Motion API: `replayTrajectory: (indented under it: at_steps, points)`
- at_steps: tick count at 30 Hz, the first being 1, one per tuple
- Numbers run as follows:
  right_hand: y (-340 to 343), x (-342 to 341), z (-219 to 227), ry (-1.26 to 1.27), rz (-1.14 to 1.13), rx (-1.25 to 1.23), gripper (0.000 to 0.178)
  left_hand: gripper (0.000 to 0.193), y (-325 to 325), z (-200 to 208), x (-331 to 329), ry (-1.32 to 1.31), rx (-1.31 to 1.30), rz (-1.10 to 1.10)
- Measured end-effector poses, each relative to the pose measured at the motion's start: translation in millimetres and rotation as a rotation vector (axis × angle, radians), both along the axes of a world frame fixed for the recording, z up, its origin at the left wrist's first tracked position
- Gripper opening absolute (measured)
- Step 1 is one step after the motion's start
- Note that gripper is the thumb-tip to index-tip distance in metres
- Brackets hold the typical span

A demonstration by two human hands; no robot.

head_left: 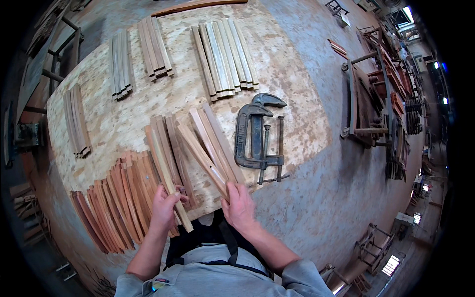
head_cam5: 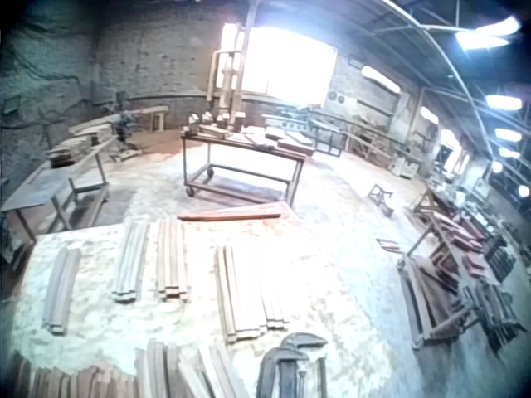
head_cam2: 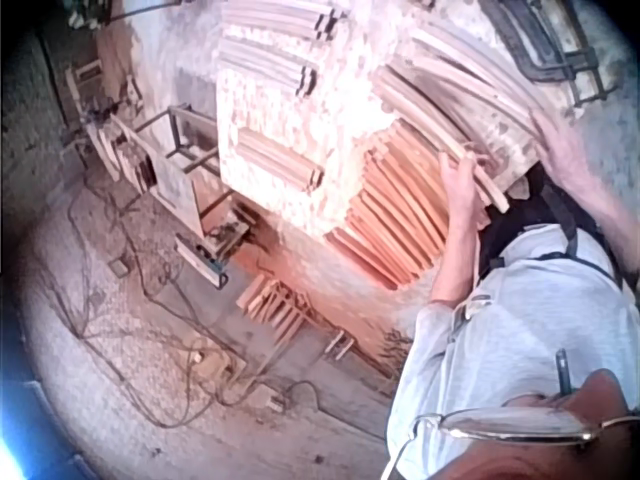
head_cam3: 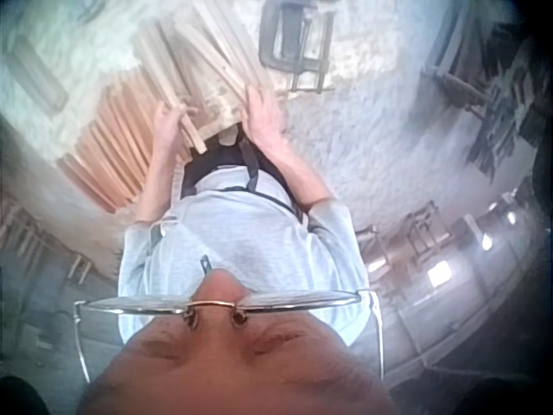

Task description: The person sorts thin wooden slats on a workbench, arranging them into neat piles by color and size. The person then walks to another table and stacks the sorted pieces into larger piles.

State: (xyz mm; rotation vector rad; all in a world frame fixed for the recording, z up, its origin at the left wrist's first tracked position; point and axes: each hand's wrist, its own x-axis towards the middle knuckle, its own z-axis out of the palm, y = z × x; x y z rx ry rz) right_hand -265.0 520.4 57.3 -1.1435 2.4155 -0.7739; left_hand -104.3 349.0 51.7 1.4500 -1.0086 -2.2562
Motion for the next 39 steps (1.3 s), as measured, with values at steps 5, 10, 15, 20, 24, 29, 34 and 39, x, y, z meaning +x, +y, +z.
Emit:
replayTrajectory:
  at_steps: [5, 10, 15, 20, 24, 29, 34, 39]
  points:
    - [-1, 17, -1, -0.113, -0.028, -0.004, 0.057, 0.039, -3, -2, 2, 0.007, -0.005, 0.0]
    - [-4, 24, -4, -0.162, -0.056, -0.021, 0.052, 0.039, -5, -1, 4, 0.021, 0.008, -0.012]
    - [-10, 14, -4, -0.116, -0.069, 0.107, 0.039, 0.029, -7, 4, 3, 0.023, 0.013, 0.005]
    - [-22, -3, 5, -0.021, -0.031, 0.211, 0.033, 0.034, -7, -4, 14, 0.016, 0.005, -0.023]
    - [-22, -3, -3, -0.027, -0.023, 0.278, 0.035, 0.027, -5, 1, 12, -0.018, -0.005, -0.026]
    - [-30, 1, -4, -0.033, -0.019, 0.366, 0.038, 0.027, -3, 2, 15, 0.059, 0.056, 0.004]
    - [-46, -5, 5, 0.027, 0.0, 0.461, 0.032, 0.033, -1, -2, 24, 0.13, 0.145, 0.041]
    - [-49, -16, 4, 0.081, 0.06, 0.43, 0.032, 0.037, -10, 8, 23, 0.318, 0.403, 0.132]
